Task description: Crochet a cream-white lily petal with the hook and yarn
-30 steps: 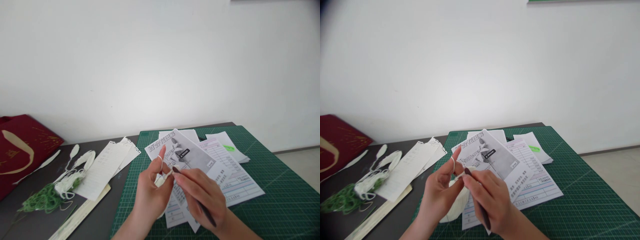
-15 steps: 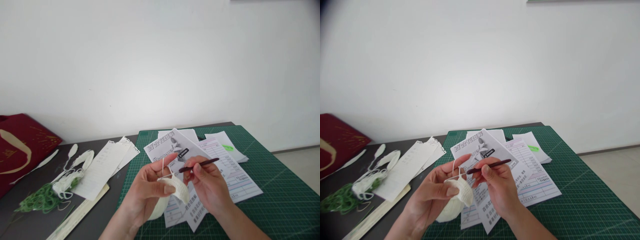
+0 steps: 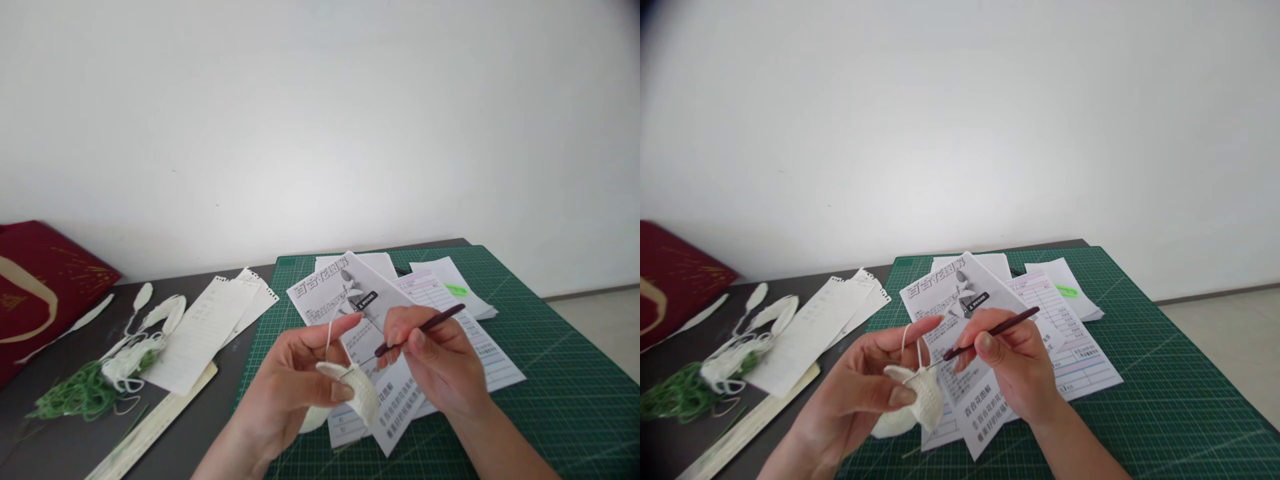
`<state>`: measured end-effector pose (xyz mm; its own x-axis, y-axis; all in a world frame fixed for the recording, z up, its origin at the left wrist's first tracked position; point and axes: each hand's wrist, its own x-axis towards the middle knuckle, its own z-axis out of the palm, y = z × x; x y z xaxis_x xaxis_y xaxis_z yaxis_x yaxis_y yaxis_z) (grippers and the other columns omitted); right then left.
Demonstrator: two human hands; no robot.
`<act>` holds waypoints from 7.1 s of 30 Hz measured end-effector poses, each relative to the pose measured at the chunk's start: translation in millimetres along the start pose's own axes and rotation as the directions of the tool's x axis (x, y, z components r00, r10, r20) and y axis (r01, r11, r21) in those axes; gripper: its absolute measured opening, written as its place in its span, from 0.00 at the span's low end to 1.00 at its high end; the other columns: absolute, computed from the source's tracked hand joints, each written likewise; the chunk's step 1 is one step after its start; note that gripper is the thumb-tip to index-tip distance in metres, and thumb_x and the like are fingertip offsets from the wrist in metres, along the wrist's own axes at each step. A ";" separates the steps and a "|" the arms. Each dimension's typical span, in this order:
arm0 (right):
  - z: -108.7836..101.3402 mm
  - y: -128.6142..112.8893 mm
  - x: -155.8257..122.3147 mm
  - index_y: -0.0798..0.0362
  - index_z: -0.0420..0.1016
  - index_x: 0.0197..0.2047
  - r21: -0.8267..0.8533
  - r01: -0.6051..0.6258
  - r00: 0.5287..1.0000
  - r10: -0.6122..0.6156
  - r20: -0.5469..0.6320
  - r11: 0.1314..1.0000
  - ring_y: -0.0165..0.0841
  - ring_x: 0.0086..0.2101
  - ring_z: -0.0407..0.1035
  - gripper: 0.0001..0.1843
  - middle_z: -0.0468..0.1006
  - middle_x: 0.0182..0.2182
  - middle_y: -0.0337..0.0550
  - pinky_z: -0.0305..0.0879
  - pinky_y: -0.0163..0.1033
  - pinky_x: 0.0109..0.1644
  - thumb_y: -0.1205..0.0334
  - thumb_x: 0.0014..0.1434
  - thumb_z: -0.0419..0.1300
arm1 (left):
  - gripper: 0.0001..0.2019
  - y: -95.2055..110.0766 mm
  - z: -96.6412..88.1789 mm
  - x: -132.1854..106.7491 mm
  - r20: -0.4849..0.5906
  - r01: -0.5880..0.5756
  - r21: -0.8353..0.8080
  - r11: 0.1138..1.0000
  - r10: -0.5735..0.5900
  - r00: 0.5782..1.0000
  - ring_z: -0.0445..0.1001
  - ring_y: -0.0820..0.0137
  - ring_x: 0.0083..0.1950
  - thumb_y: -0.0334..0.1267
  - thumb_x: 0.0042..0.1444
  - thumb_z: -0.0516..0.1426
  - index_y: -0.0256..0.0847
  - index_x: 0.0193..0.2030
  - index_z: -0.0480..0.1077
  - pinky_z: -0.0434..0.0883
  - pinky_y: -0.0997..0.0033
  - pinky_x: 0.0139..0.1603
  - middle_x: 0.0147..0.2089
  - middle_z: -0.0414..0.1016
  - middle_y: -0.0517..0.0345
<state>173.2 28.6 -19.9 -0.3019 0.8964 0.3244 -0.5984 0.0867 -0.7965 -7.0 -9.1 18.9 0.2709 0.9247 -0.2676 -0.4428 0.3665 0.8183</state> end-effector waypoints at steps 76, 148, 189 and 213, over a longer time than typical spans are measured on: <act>7.2 -12.8 -19.7 0.50 0.76 0.46 -0.669 0.486 0.866 -0.413 0.281 0.563 0.37 0.29 0.73 0.17 0.80 0.31 0.46 0.71 0.41 0.29 0.76 0.56 0.57 | 0.21 -8.6 -14.7 15.2 -0.068 -0.314 0.334 0.889 0.355 0.932 0.66 0.71 0.29 0.30 0.43 0.67 0.51 0.46 0.79 0.67 0.65 0.39 0.25 0.70 0.63; 16.3 27.2 -10.5 0.46 0.81 0.41 -0.235 0.202 0.970 -0.228 -0.085 0.951 0.31 0.32 0.75 0.12 0.81 0.34 0.40 0.74 0.33 0.30 0.72 0.59 0.61 | 0.20 -7.4 -10.2 11.8 -0.264 -0.215 -0.075 0.974 0.188 0.946 0.74 0.68 0.39 0.29 0.38 0.70 0.43 0.42 0.80 0.68 0.67 0.47 0.37 0.80 0.60; 17.0 18.9 0.9 0.57 0.82 0.33 0.338 -0.221 0.911 0.317 -0.263 0.915 0.25 0.20 0.72 0.08 0.80 0.20 0.40 0.72 0.26 0.25 0.62 0.51 0.70 | 0.13 -10.1 -8.9 12.1 -0.085 -0.372 0.403 0.836 0.439 0.895 0.71 0.61 0.47 0.31 0.48 0.65 0.51 0.41 0.81 0.63 0.61 0.53 0.41 0.79 0.55; 9.7 25.8 10.2 0.60 0.77 0.22 0.427 -0.443 0.884 0.464 0.059 0.788 0.25 0.11 0.63 0.11 0.71 0.11 0.36 0.67 0.28 0.14 0.60 0.47 0.68 | 0.11 18.6 -39.6 15.2 0.272 -0.192 0.517 0.834 0.053 0.961 0.64 0.67 0.30 0.40 0.50 0.63 0.43 0.19 0.78 0.60 0.68 0.33 0.28 0.68 0.55</act>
<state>147.5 35.7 -32.2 -0.5886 0.8067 -0.0532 -0.6548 -0.5142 -0.5539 -45.0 15.9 9.9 0.4689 0.8800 -0.0751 0.0199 0.0745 0.9970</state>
